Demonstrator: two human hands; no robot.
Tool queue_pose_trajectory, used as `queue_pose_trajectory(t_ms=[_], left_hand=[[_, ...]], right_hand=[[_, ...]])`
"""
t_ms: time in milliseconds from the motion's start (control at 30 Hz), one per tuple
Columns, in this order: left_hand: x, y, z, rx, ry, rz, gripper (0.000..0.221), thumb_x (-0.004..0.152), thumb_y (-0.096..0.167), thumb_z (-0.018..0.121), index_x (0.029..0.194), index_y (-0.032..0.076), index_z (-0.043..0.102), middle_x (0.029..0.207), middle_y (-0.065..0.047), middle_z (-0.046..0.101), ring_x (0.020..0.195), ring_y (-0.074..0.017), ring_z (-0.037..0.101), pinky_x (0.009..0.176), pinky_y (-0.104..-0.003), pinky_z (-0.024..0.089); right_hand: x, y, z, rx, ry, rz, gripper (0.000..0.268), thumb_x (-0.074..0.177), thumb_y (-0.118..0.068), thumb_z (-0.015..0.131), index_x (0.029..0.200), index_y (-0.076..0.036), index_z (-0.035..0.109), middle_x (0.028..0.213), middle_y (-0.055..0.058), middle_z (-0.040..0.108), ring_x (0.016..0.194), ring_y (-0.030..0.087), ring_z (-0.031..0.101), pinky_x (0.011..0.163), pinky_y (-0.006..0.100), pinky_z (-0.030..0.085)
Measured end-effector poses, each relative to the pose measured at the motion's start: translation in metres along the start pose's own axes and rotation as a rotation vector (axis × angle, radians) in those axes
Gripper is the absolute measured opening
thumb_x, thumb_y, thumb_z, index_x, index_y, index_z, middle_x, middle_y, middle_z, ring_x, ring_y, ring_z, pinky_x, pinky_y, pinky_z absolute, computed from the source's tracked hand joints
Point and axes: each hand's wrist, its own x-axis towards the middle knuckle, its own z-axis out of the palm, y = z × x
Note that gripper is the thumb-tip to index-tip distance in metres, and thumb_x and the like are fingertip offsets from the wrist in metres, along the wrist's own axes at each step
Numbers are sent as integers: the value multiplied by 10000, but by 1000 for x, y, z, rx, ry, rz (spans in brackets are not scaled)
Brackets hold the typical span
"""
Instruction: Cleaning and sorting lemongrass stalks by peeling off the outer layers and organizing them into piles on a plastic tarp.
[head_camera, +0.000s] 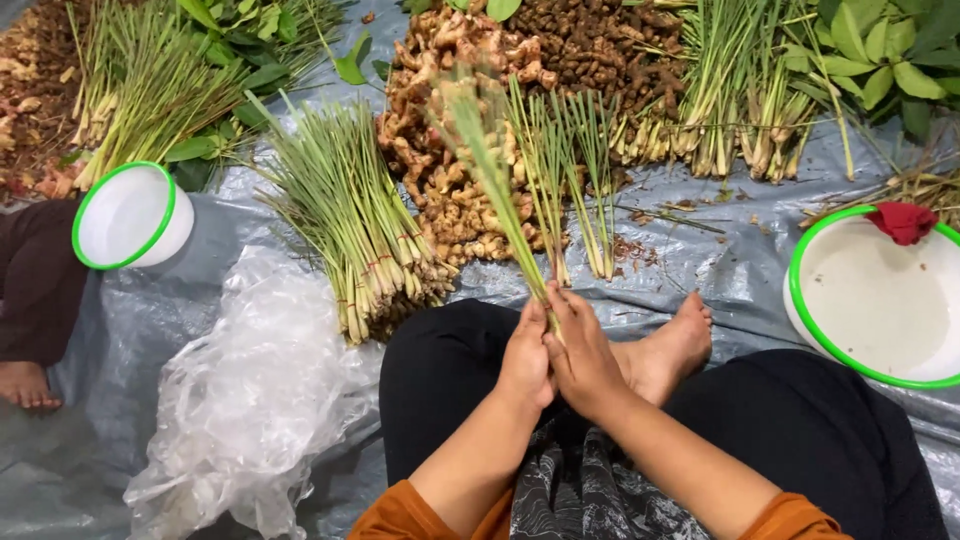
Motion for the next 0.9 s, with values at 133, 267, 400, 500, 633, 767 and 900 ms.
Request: queue_pose_trajectory(t_ms=[133, 267, 400, 500, 633, 767, 900], left_hand=[[-8, 50, 11, 194, 122, 26, 399, 1112, 371, 380, 1385, 199, 616, 746, 9, 494, 587, -91, 535, 500, -185, 504], [2, 99, -8, 353, 266, 243, 112, 1010, 144, 632, 1118, 170, 621, 603, 20, 452, 413, -71, 422, 321, -159, 332], [15, 162, -48, 693, 416, 569, 421, 938, 42, 646, 1350, 101, 576, 746, -16, 539, 511, -88, 530, 431, -188, 403], [51, 188, -109, 932, 589, 402, 753, 974, 219, 638, 1635, 133, 287, 1583, -265, 382, 1444, -411, 424, 1147, -530, 379], [67, 210, -100, 989, 549, 391, 700, 1052, 236, 587, 1647, 99, 246, 1646, -251, 223, 1532, -445, 206, 1198, -597, 255], [110, 191, -117, 1259, 505, 526, 720, 1037, 114, 575, 1640, 65, 185, 1589, -303, 196, 1485, -551, 139, 1199, -664, 164], [94, 194, -68, 2245, 241, 231, 691, 1066, 214, 509, 1667, 240, 172, 1704, -209, 165, 1571, -447, 50, 1191, -690, -9]], right_hand=[[-17, 26, 19, 134, -182, 3, 711, 1026, -383, 496, 1643, -135, 243, 1612, 216, 287, 1449, 435, 346, 1201, 551, 206], [-19, 27, 31, 221, -285, 260, 677, 1034, -306, 503, 1640, -180, 229, 1606, 183, 259, 1413, 410, 415, 1161, 583, 320], [-20, 30, 41, 137, -361, 419, 660, 1024, -338, 547, 1616, -203, 290, 1574, 198, 305, 1392, 408, 467, 1138, 576, 404], [-13, 26, 40, 52, -400, 426, 655, 1020, -407, 540, 1606, -216, 318, 1552, 174, 353, 1444, 429, 393, 1157, 601, 363], [-16, 36, 48, -26, -450, 425, 623, 1027, -437, 524, 1591, -233, 355, 1551, 137, 374, 1455, 397, 380, 1166, 592, 337], [-20, 42, 56, -146, -522, 416, 591, 1031, -468, 511, 1576, -285, 374, 1554, 73, 381, 1462, 351, 358, 1165, 570, 319], [-19, 36, 51, -164, -509, 368, 552, 1040, -406, 513, 1556, -238, 412, 1528, 123, 408, 1433, 392, 379, 1154, 610, 317]])
